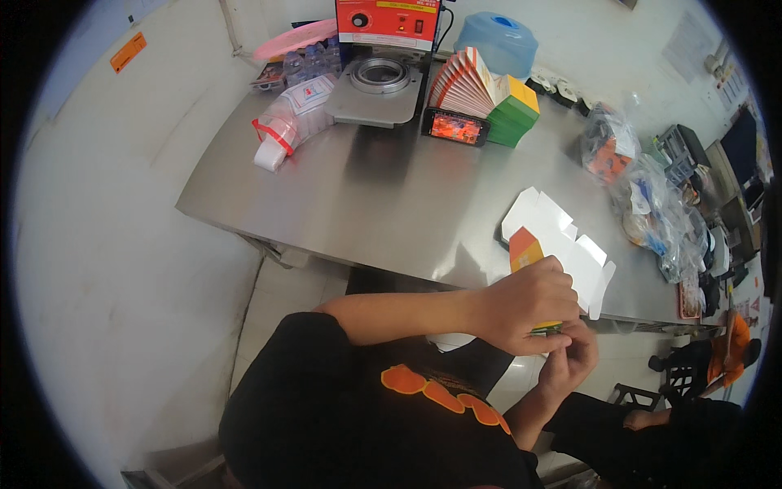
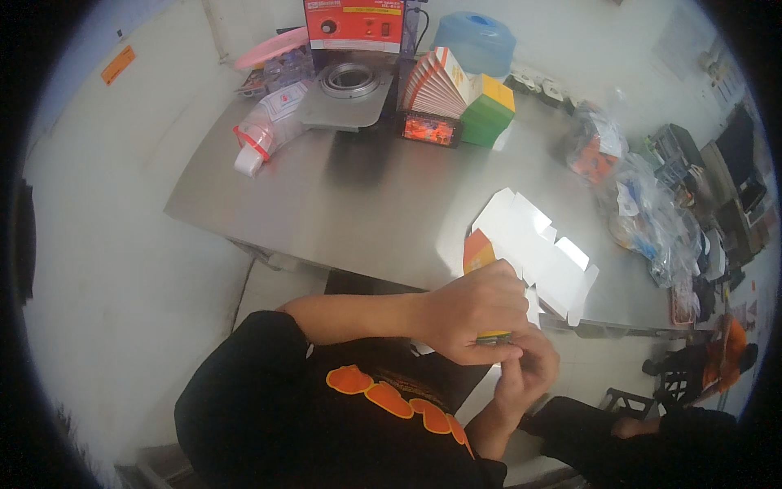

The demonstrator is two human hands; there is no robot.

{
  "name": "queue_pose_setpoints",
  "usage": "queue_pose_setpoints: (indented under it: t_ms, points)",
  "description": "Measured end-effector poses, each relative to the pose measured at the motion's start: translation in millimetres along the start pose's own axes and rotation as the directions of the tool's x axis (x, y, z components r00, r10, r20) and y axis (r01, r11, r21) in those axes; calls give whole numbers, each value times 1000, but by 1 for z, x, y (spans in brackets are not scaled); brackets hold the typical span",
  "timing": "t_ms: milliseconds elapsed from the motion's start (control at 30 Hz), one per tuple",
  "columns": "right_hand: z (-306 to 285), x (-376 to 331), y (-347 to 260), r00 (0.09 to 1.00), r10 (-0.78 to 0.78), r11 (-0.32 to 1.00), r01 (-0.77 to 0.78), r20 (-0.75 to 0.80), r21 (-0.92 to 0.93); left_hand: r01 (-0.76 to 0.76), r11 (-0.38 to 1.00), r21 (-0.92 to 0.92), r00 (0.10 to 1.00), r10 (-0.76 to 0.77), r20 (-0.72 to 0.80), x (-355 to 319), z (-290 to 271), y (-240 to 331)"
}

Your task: The person folds flat cardboard pieces into small rectangular boxes by hand, aligning edges and tucking flaps to form the shape. They repeatedly pick up new flat pieces, fold them into boxes, and place the finished boxes into a stack on the table.

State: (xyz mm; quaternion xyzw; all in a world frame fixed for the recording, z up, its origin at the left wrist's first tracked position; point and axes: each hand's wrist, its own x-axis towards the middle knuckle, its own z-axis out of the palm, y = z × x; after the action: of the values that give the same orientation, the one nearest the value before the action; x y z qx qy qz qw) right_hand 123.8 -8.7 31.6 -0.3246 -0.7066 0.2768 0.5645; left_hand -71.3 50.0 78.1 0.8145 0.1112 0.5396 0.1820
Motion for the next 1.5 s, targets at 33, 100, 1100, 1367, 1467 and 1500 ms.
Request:
queue_pose_setpoints:
  t_ms: [33, 100, 1100, 1367, 1467, 1500]
  points:
    - [6, 0, -8, 970, 209, 963, -182, -125, 199, -9, 1000, -17, 1000, 9, 11, 0, 3, -2]
    - [17, 4, -18, 938, 128, 988, -147, -322, -37, -46, 998, 46, 997, 49, -57, 3, 3, -10]
    - [88, 24, 32, 895, 89, 994, -50, -437, 99, 464, 885, 37, 873, -450, -188, -77, 11, -19]
    - [80, 26, 17, 941, -115, 969, 37, -318, -242, 524, 851, -28, 841, -522, -145, -81, 1, -15]
    - [81, 21, 20, 955, -179, 934, 89, -235, -347, 523, 851, -34, 839, -522, -152, -81, -1, -16]
    - [82, 20, 20, 959, -125, 946, 38, -254, -321, 518, 854, -37, 843, -518, -147, -79, -1, -17]
